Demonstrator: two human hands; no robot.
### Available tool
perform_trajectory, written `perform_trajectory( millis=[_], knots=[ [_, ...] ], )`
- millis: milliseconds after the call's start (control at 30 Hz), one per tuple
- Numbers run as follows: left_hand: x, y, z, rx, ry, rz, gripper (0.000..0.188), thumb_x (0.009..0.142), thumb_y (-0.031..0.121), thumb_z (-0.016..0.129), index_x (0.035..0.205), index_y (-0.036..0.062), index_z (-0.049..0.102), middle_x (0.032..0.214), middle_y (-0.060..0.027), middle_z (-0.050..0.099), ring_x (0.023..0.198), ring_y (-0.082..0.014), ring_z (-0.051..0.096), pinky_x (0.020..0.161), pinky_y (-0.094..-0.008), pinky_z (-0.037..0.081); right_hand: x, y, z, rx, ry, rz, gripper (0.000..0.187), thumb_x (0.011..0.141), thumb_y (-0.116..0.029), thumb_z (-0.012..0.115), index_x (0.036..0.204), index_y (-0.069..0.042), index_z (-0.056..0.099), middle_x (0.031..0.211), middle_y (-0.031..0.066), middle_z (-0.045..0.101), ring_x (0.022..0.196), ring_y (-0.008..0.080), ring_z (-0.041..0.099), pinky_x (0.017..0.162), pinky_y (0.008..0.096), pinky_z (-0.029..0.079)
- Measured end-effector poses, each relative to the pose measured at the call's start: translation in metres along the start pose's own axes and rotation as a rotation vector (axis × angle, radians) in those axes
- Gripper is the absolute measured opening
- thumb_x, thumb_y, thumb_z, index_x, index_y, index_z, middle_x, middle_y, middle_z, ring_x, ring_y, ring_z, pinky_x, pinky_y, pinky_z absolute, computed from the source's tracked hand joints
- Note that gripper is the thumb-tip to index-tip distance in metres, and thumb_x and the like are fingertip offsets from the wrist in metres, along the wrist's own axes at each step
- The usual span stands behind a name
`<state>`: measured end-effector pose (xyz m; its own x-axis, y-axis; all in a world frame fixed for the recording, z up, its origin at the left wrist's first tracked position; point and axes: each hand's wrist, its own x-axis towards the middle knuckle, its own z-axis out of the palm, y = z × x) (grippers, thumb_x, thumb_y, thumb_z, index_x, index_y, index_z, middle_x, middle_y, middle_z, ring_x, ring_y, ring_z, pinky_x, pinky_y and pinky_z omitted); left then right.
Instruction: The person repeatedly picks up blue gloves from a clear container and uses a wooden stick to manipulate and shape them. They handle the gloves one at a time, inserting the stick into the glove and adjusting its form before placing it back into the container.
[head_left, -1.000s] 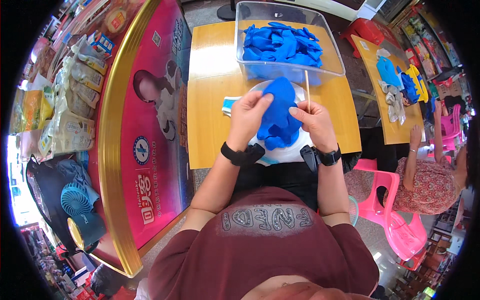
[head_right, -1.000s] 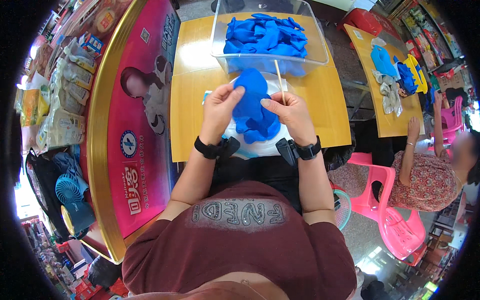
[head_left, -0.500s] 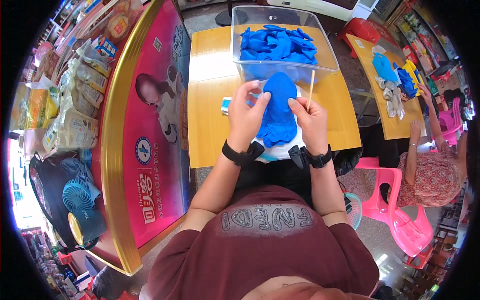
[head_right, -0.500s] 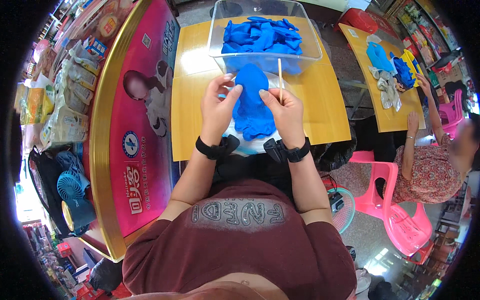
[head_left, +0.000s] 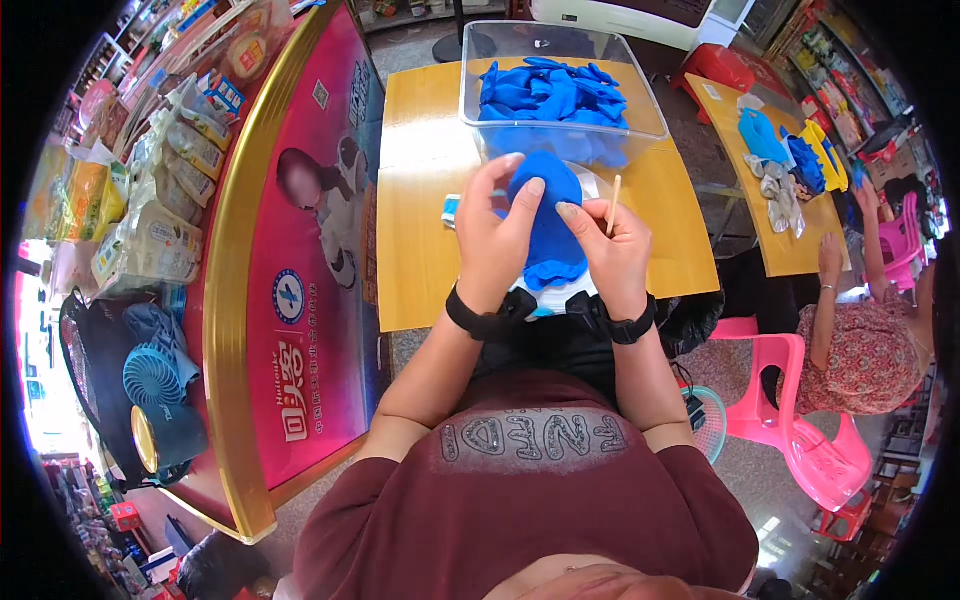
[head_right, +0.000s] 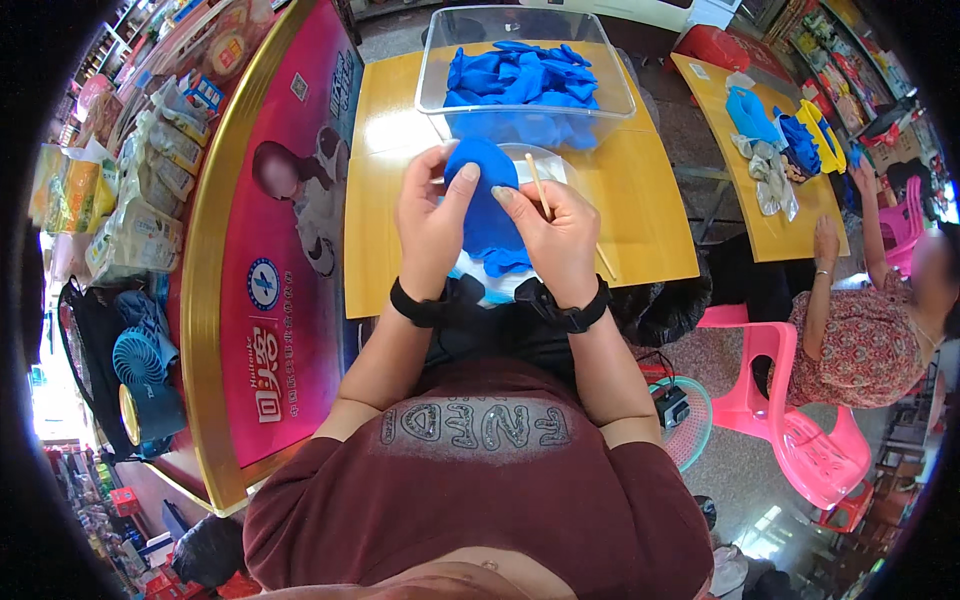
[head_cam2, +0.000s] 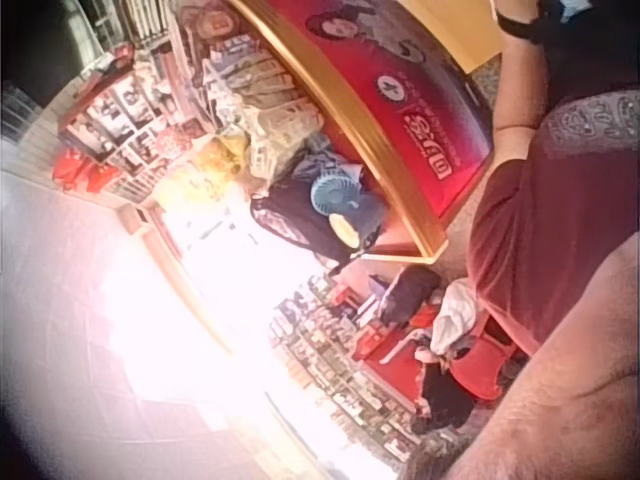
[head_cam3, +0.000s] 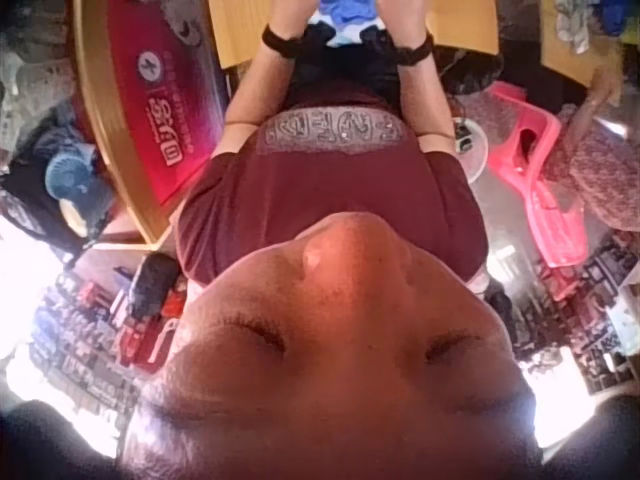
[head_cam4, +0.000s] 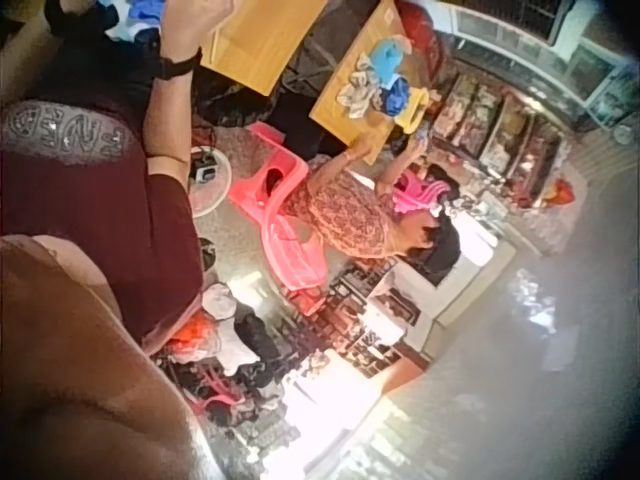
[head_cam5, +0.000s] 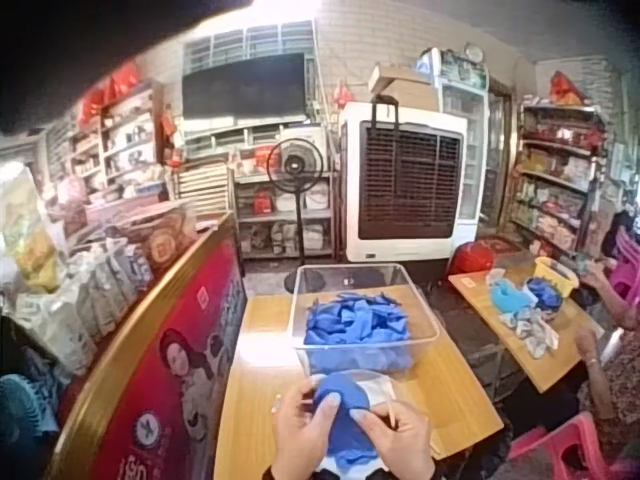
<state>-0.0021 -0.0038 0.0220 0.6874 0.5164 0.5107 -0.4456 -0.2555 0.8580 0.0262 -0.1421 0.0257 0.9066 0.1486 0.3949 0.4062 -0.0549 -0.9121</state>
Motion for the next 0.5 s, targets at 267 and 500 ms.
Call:
perform_trajectory(
  millis=[267,500],
  knots=[
    [-0.011,0.009,0.002,-0.358,-0.348,-0.321,0.021,0.091,0.01,0.065,0.109,-0.0016,0.063,0.097,-0.0015,0.064,0.082,-0.0056,0.057,0.072,-0.0212,0.047,0.0,-0.003,0.0,-0.159,-0.092,-0.207,0.012,0.079,-0.007,0.075,0.086,0.0,0.068,0.071,0.0064,0.06,0.06,0.0125,0.054,0.053,0.0267,0.042],
    [-0.001,0.008,-0.002,-0.495,-0.14,-0.431,0.017,0.094,0.016,0.062,0.103,0.0017,0.066,0.09,0.0017,0.066,0.077,-0.0022,0.055,0.067,-0.0187,0.043,0.004,-0.003,0.003,-0.066,-0.058,-0.054,0.024,0.08,-0.011,0.076,0.101,-0.002,0.068,0.082,0.0027,0.063,0.067,0.0062,0.056,0.055,0.0213,0.042]
  ],
)
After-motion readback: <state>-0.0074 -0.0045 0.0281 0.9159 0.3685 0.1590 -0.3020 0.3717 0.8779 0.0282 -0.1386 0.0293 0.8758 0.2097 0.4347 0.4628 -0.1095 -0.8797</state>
